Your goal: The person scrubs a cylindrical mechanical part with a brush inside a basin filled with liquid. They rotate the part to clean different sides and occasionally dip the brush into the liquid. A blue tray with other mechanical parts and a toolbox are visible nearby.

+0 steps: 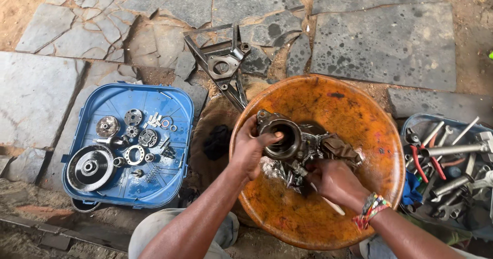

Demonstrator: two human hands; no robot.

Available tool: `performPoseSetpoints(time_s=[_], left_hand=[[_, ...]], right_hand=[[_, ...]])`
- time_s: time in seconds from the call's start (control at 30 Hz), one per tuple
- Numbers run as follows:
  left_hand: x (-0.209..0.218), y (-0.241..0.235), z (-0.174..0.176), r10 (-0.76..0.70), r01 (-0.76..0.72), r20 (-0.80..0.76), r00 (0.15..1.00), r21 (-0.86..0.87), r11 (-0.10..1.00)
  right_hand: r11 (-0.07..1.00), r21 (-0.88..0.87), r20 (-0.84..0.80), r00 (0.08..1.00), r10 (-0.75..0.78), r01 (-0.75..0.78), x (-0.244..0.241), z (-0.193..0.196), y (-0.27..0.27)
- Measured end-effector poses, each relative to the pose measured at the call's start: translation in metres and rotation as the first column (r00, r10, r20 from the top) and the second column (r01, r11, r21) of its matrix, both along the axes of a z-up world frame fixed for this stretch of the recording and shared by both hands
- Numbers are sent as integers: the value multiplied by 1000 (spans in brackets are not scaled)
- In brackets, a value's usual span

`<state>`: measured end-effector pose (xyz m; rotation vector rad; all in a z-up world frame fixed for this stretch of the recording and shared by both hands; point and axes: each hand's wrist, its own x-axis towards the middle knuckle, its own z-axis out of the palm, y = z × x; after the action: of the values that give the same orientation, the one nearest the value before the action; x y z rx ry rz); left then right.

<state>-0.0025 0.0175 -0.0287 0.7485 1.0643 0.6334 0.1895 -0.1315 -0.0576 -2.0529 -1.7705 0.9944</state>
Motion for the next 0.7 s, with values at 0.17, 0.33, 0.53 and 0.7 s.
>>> performPoseSetpoints(time_s=[0.17,0.33,0.53,0.7], left_hand=[[12,-4,9,-35,17,-177,983,-104,994],[23,-11,4,-150,148,-291,945,-30,989],[34,-16,10,-254,423,-583,772,173,889],[35,-25,29,-249,538,-681,688,249,805]], right_hand=[[985,170,386,918,-94,29,13,10,12],[955,-39,110,951,-288,294,23,20,27],[991,54,352,927,-133,122,13,20,17],[974,213,373,915,-153,76,23,-5,7]])
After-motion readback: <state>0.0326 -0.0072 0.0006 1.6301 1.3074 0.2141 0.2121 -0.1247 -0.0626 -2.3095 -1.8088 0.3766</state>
